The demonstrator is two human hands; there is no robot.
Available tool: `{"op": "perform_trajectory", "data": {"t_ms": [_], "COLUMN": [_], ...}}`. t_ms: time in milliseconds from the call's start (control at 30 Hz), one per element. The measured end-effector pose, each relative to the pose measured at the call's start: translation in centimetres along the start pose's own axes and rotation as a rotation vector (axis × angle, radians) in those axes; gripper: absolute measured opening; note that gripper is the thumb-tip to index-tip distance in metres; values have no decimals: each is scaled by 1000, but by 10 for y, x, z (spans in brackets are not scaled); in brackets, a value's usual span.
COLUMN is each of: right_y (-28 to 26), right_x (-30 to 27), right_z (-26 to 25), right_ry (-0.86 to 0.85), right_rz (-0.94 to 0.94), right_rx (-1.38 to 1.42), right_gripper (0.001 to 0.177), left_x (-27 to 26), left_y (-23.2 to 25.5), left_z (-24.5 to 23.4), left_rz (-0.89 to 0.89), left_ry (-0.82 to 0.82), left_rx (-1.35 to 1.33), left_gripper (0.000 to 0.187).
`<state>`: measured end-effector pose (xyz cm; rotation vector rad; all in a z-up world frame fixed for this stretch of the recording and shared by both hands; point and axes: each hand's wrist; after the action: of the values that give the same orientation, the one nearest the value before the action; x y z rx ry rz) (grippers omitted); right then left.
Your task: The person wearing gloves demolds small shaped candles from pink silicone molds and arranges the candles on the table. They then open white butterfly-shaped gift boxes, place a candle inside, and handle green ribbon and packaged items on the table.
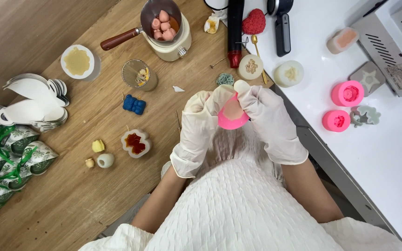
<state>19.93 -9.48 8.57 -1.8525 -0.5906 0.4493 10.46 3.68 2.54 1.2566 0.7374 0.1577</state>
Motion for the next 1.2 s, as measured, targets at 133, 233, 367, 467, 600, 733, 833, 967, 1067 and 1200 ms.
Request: {"op": "perform_trajectory", "data": {"t_ms": [133, 233, 367, 467, 600, 733, 833, 967, 1067, 1200], "right_y": [0, -1, 15, -2, -4, -4, -19, -19, 2, 6], "right_x": [1, 2, 0, 2, 3, 4, 0, -8, -13, -14], "right_z": [5, 5, 6, 2, -9, -6, -3, 12, 19, 25], "right_ry": [3, 20, 67, 103, -10, -94, 51, 145, 160, 182], "right_rz": [-19, 30, 34, 46, 198, 156, 157, 312, 301, 206], "right_rx": [-51, -60, -74, -25, 182, 383, 445, 326, 254, 235], "right_gripper": [49, 49, 46, 41, 35, 38, 43, 48, 50, 48], "left_x": [-5, -9, -15, -12, -4, -6, -3, -10, -16, -20], "left_y": [11, 15, 30, 22, 9, 25, 27, 33, 39, 41], "left_z": [0, 0, 1, 2, -4, 3, 5, 5, 7, 8], "left_rz": [-3, -27, 45, -20, -233, -340, -461, -370, -361, -313], "left_ry": [-15, -16, -66, -151, -191, -155, -172, -29, -29, 4], "left_rx": [-10, 5, 35, -58, 13, 5, -177, -235, -277, -310], "left_gripper": [36, 35, 29, 28, 34, 34, 31, 32, 32, 32]}}
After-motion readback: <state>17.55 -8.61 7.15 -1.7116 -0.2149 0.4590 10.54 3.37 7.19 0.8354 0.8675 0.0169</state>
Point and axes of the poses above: each hand's wrist, its own x-axis towards the middle knuckle, its own z-axis out of the palm, y = z × x, and after that the axes turned 15 degrees about -z, right-handed
